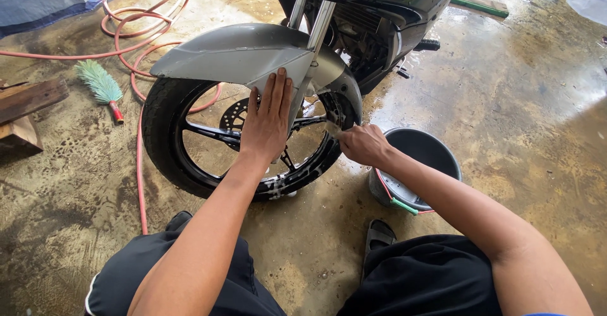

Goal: The person cleans the front wheel and fender of a motorcycle using a brush and soapy water.

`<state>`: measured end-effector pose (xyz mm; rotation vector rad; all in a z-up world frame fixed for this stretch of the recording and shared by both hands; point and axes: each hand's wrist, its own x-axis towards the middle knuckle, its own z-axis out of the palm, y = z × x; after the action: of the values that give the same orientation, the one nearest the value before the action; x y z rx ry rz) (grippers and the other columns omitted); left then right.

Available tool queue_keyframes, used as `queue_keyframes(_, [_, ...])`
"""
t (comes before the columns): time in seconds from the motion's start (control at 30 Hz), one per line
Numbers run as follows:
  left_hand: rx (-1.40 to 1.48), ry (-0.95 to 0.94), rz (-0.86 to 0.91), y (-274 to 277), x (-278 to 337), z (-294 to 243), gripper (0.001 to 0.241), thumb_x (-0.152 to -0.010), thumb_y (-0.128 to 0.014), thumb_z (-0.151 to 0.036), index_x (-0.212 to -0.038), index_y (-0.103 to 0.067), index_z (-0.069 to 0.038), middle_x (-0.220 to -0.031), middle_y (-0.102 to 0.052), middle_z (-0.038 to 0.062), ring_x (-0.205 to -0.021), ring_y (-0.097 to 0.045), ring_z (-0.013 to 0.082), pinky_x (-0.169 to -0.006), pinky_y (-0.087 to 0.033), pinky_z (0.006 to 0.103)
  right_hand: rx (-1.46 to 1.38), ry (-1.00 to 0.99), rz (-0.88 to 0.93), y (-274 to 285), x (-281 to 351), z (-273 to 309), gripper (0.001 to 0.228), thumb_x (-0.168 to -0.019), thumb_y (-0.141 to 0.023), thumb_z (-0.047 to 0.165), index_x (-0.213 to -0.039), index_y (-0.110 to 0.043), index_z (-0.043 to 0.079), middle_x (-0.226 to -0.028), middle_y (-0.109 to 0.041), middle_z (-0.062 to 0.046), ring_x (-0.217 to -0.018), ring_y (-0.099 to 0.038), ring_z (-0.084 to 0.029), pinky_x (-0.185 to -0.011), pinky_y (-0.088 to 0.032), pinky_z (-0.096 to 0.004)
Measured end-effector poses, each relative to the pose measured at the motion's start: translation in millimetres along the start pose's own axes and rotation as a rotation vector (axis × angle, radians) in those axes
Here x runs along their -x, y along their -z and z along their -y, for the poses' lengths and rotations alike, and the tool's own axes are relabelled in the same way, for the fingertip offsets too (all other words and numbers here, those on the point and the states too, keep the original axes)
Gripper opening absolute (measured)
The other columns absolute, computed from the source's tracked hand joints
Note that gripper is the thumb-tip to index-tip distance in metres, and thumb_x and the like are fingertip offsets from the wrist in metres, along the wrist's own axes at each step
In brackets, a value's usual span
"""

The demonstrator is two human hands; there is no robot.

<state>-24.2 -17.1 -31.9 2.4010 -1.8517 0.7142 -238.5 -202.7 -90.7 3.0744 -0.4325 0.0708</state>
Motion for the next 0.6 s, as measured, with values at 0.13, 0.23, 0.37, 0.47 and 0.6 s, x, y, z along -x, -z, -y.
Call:
queue_keyframes(0.13, [0.012, 0.0, 0.009, 2.0, -1.1, -0.1, 0.076, -0.1, -0.044, -0.019, -0.164, -0.009, 0.001, -0.171, -0.003, 0.019, -0.158, -0.009, 0.0319, -0.125, -0.022, 0.0535, -0.007, 0.008, -0.064, 5.0, -0.3, 3.5, 0.03, -0.103, -0.042, 0.016, -0.109, -0.07, 0.005, -0.083, -0.072, -0.01, -0.035, -0.046, -0.01, -0.029, -0.04, -0.03])
queue_keyframes(0.23, [0.005, 0.0, 0.009, 3.6, 1.6, -0.3, 0.076, -0.099, -0.044, -0.019, -0.163, -0.009, 0.001, -0.171, -0.003, 0.018, -0.158, -0.009, 0.0308, -0.125, -0.022, 0.0528, 0.037, 0.117, -0.171, 10.2, 0.1, 7.8, 0.028, -0.103, -0.043, 0.016, -0.105, -0.068, 0.001, -0.081, -0.07, -0.011, -0.037, -0.047, -0.01, -0.029, -0.039, -0.029])
queue_keyframes(0.37, [0.022, 0.0, -0.01, -1.8, 0.5, 0.1, 0.077, -0.099, -0.045, -0.019, -0.164, -0.009, 0.001, -0.171, -0.003, 0.019, -0.158, -0.01, 0.0319, -0.125, -0.022, 0.0532, 0.107, -0.016, 0.045, 1.7, -0.4, 1.3, 0.03, -0.112, -0.04, 0.021, -0.105, -0.066, 0.008, -0.084, -0.071, -0.01, -0.047, -0.048, -0.011, -0.039, -0.04, -0.028])
queue_keyframes(0.47, [0.026, 0.002, -0.017, -0.3, 1.7, 0.3, 0.077, -0.099, -0.045, -0.019, -0.164, -0.009, 0.001, -0.172, -0.003, 0.018, -0.158, -0.01, 0.0318, -0.125, -0.022, 0.0534, 0.097, 0.054, -0.043, -1.8, 0.6, 0.8, 0.027, -0.108, -0.041, 0.018, -0.109, -0.064, 0.005, -0.092, -0.071, -0.01, -0.045, -0.049, -0.011, -0.036, -0.041, -0.029])
queue_keyframes(0.6, [-0.005, 0.004, -0.002, -2.6, -0.3, -0.2, 0.077, -0.099, -0.045, -0.019, -0.164, -0.008, 0.0, -0.171, -0.002, 0.018, -0.158, -0.009, 0.0314, -0.126, -0.022, 0.0536, 0.166, 0.03, 0.007, -16.6, -0.4, -3.4, 0.03, -0.114, -0.037, 0.017, -0.108, -0.064, 0.006, -0.09, -0.068, -0.007, -0.047, -0.046, -0.009, -0.039, -0.041, -0.028])
